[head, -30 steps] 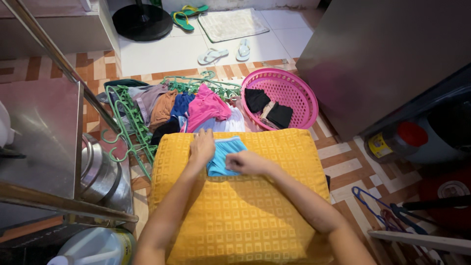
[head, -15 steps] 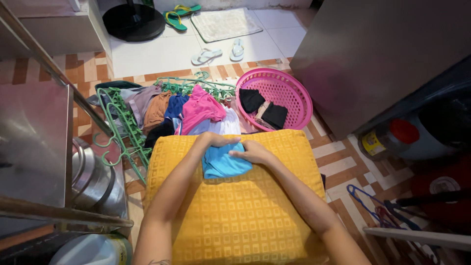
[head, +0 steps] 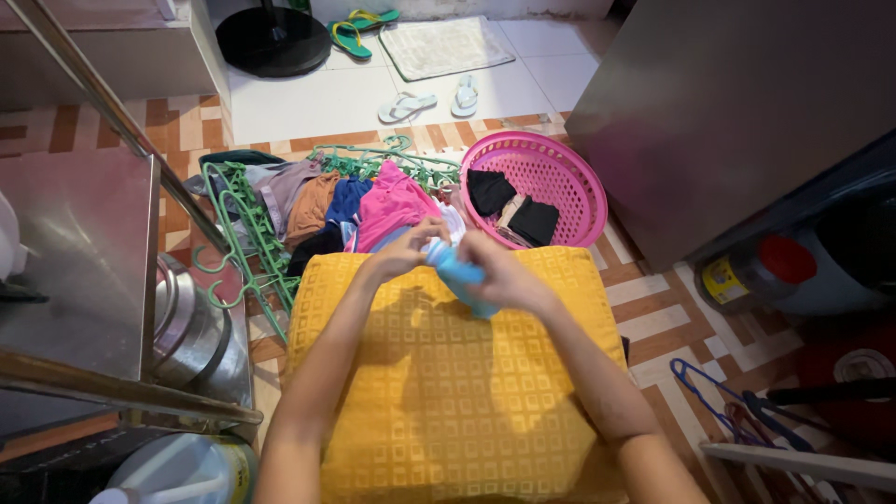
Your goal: The person folds several pairs of underwear and pieces of clothing on a yellow cushion, including blue and pink pairs, and places them into a pink plastic basket.
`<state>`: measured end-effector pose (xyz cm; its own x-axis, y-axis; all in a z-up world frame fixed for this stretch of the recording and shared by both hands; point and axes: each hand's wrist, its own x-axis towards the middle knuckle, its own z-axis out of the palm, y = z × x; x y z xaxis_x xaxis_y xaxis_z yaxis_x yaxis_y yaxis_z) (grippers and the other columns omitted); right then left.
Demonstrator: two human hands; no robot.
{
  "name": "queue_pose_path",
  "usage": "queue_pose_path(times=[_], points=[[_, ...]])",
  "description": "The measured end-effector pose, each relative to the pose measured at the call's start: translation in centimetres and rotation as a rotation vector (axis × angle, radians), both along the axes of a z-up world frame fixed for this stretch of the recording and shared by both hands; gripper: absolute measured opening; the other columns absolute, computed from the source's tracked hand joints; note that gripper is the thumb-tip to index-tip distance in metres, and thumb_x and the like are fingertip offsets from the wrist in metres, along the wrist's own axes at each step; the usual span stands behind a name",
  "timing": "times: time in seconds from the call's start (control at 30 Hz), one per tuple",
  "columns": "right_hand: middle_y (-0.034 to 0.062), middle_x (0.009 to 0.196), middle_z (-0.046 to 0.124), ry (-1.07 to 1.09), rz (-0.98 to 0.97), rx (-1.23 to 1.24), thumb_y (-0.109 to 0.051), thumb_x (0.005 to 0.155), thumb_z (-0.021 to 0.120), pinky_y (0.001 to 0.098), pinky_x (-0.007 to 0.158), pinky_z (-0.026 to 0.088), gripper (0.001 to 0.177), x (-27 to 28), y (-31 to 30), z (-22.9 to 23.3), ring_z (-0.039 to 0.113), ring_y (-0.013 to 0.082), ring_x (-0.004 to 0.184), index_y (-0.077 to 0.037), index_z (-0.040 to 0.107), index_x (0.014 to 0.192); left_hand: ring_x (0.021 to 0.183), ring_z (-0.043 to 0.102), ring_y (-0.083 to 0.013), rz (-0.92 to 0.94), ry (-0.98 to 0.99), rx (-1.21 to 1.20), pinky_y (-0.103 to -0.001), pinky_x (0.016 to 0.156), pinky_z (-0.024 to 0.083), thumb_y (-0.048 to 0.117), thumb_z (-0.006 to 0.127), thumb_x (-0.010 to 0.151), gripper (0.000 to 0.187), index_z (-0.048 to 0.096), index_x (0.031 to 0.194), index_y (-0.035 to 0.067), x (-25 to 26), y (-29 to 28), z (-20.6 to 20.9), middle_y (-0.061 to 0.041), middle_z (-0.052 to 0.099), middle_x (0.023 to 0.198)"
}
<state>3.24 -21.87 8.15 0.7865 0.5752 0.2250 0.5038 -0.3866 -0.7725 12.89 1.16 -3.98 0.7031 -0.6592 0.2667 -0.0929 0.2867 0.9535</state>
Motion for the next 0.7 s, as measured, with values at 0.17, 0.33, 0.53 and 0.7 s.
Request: queue_pose_path(times=[0.17, 0.33, 0.53, 0.7], points=[[0.0213, 0.126, 0.053, -0.096, 0.034, -0.366, -0.008, 0.075, 0.072, 0.0487, 0.08, 0.052, 0.064, -8.4, 7.8, 0.0, 0.058, 0.0425, 0.108, -0.01, 0.051, 0.135, 0.102, 0.049, -0.0168, -0.058, -0.037, 0.218, -0.031, 0.09, 0.04, 0.0, 0.075, 0.078, 0.047, 0.066, 0.123, 0.009, -0.3, 3.6, -2.2, 0.0, 0.045, 0.102], [0.0151, 0.121, 0.055, -0.247, 0.111, -0.555, -0.015, 0.092, 0.069, 0.0446, 0.087, 0.053, 0.046, -11.7, 9.9, -3.9, 0.059, 0.0343, 0.112, -0.012, 0.053, 0.135, 0.068, 0.06, -0.0206, -0.036, 0.343, 0.594, -0.036, 0.063, 0.05, 0.02, 0.071, 0.084, 0.035, 0.06, 0.115, 0.007, -0.6, 5.9, -5.8, -0.008, 0.063, 0.077], [0.007, 0.106, 0.071, 0.185, 0.188, -0.064, -0.029, 0.095, 0.07, 0.034, 0.085, 0.056, 0.027, -2.7, 4.8, -4.8, 0.069, 0.0204, 0.1, -0.01, 0.069, 0.113, 0.063, 0.061, -0.0267, 0.125, 0.142, 0.993, -0.042, 0.063, 0.048, 0.07, 0.046, 0.102, 0.083, 0.076, 0.092, -0.007, -3.5, 3.6, -2.5, -0.015, 0.063, 0.074], [0.0101, 0.106, 0.069, 0.154, -0.195, -0.049, -0.036, 0.095, 0.073, 0.0333, 0.083, 0.055, 0.045, 5.4, 1.3, -8.1, 0.066, 0.017, 0.096, -0.003, 0.061, 0.122, 0.096, 0.07, -0.0395, 0.499, -0.205, 1.09, -0.049, 0.083, 0.052, 0.047, 0.061, 0.087, 0.049, 0.074, 0.104, 0.003, -7.0, 0.2, 0.2, -0.022, 0.073, 0.097]])
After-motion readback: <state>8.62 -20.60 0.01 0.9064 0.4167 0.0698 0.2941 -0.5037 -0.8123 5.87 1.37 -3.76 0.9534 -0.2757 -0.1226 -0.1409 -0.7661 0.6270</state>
